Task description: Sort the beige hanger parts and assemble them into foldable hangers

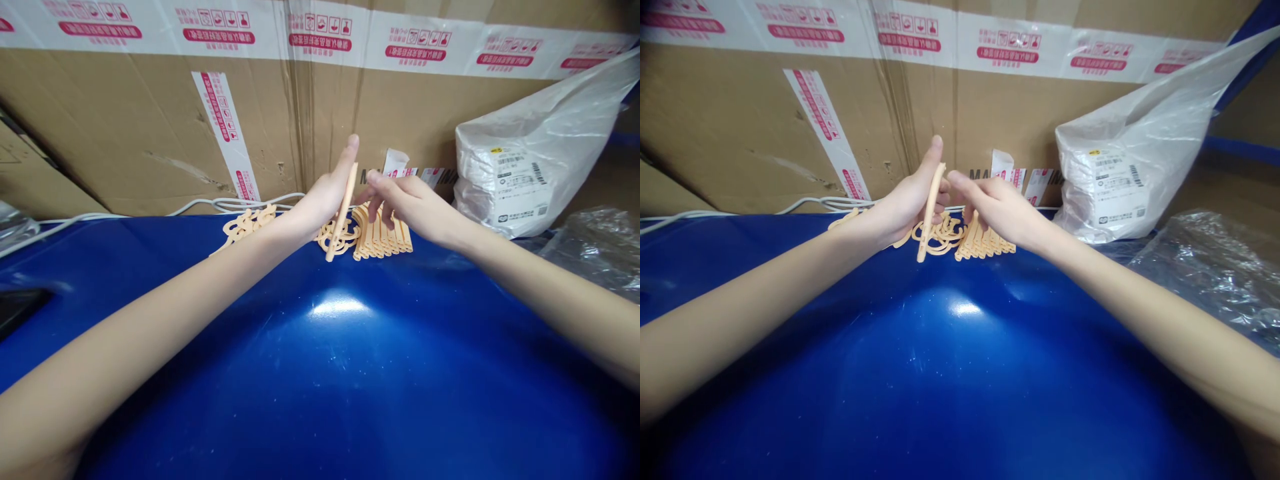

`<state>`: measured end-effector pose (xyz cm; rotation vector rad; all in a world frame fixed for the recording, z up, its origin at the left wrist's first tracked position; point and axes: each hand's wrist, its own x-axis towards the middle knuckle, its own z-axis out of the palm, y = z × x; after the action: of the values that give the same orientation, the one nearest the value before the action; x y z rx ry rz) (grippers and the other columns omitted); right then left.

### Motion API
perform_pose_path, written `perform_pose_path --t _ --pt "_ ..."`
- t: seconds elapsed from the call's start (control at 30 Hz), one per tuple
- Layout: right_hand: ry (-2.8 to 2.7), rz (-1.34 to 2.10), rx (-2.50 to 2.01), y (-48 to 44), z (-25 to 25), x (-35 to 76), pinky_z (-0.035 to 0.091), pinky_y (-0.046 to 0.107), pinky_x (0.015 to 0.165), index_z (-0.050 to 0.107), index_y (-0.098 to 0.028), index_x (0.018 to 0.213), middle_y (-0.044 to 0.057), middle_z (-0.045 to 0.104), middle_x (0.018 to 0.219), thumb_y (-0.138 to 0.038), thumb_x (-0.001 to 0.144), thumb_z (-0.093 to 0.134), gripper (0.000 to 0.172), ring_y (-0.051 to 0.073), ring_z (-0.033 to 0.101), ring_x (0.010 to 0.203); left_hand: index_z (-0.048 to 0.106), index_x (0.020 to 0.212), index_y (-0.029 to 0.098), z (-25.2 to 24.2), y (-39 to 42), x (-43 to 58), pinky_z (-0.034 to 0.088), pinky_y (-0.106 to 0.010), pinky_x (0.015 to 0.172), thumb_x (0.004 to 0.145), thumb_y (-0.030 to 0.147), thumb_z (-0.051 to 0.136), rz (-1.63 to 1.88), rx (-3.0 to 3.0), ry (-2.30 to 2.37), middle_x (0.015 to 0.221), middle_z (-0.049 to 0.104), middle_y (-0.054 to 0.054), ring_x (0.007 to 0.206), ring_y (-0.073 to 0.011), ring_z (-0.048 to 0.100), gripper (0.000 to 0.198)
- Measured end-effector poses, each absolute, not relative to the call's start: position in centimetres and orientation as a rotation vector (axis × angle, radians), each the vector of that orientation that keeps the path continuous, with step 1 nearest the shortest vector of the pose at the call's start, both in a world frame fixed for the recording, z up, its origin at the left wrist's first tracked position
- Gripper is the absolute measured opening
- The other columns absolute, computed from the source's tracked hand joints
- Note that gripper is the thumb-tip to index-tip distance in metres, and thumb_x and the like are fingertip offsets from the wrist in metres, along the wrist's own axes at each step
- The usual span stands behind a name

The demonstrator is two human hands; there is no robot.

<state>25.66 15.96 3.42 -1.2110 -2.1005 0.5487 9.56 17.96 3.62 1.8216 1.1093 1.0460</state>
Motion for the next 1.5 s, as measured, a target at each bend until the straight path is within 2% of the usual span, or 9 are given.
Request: perform_pose_path --t 0.1,0.23,0.47,0.67,0.9,1.13,1.2,1.3,1.5 --pt "-1.99 0.847 -1.093 14.2 4.5 24.5 0.032 0.026 0.046 0.063 -0.017 0.074 0.0 0.062 0.066 -0.052 0.091 0.059 0.039 0.007 0.047 0.045 0.04 0.061 0.019 4.3 17.0 9.1 0.036 -0.022 0.055 0.102 0.05 0.032 1.106 1.64 1.03 0.057 0.038 0.003 0.054 -0.0086 0.044 0.053" --pt "-1.795 0.945 -1.046 12.8 5.6 24.1 0.028 0.024 0.044 0.065 -0.017 0.08 -0.002 0.056 0.065 -0.031 0.088 0.066 0.016 0.006 0.045 0.046 0.043 0.06 0.018 5.1 15.8 8.1 0.032 -0.02 0.052 0.101 0.027 0.045 1.22 1.546 0.944 0.058 0.034 0.005 0.05 -0.0061 0.034 0.042" --pt "-1.695 0.968 -0.898 11.9 5.9 23.9 0.026 0.024 0.041 0.062 -0.02 0.078 -0.004 0.05 0.062 -0.029 0.089 0.065 0.014 0.005 0.034 0.044 0.05 0.066 0.015 7.5 12.3 7.1 0.044 -0.022 0.063 0.097 0.017 0.051 1.267 1.571 0.945 0.067 0.049 0.001 0.062 -0.0077 0.05 0.032" --pt "-1.932 0.546 -1.006 11.2 7.6 25.1 0.036 0.024 0.046 0.071 -0.02 0.085 0.001 0.065 0.073 -0.038 0.087 0.069 0.018 0.009 0.046 0.053 0.055 0.072 0.013 8.3 10.5 3.9 0.023 -0.02 0.055 0.092 0.037 0.061 1.136 1.954 1.292 0.059 0.042 0.005 0.053 -0.0018 0.036 0.031" --pt "-2.27 -0.039 -1.159 11.0 7.6 25.5 0.037 0.031 0.058 0.074 -0.029 0.097 0.002 0.066 0.076 -0.05 0.092 0.057 0.027 0.02 0.059 0.072 0.051 0.068 0.02 5.8 11.4 2.0 0.024 -0.025 0.048 0.087 0.043 0.061 0.846 1.855 1.24 0.058 0.049 0.001 0.049 -0.01 0.044 0.031" --pt "-2.579 -0.573 -1.312 12.6 4.9 25.0 0.022 0.031 0.054 0.064 -0.02 0.09 0.004 0.058 0.062 -0.02 0.085 0.049 0.015 0.017 0.048 0.053 0.039 0.066 0.021 3.7 11.4 3.2 0.028 -0.029 0.059 0.097 0.033 0.036 0.816 2.431 1.196 0.063 0.045 0.002 0.06 -0.0138 0.042 0.033" --pt "-2.597 -0.359 -1.256 13.3 4.3 25.1 0.025 0.031 0.054 0.058 -0.02 0.078 0.002 0.051 0.055 -0.021 0.086 0.048 0.013 0.015 0.042 0.049 0.036 0.067 0.022 3.1 11.7 3.7 0.027 -0.03 0.06 0.098 0.031 0.034 0.869 2.489 1.222 0.062 0.042 0.002 0.058 -0.0139 0.04 0.033" --pt "-2.466 0.219 -1.122 14.1 4.3 25.5 0.033 0.03 0.056 0.049 -0.021 0.066 0.0 0.052 0.056 -0.028 0.094 0.041 0.03 0.013 0.043 0.049 0.035 0.069 0.023 2.3 13.2 4.4 0.028 -0.03 0.062 0.099 0.032 0.033 0.938 2.445 1.288 0.065 0.043 0.002 0.06 -0.0147 0.041 0.031" --pt "-1.843 0.807 -1.158 14.9 5.6 26.6 0.032 0.026 0.047 0.064 -0.019 0.093 -0.002 0.051 0.057 -0.031 0.097 0.043 0.024 0.011 0.042 0.049 0.042 0.059 0.023 1.2 17.7 5.1 0.029 -0.029 0.054 0.094 0.03 0.039 0.728 2.199 1.491 0.053 0.043 0.002 0.051 -0.015 0.042 0.036"
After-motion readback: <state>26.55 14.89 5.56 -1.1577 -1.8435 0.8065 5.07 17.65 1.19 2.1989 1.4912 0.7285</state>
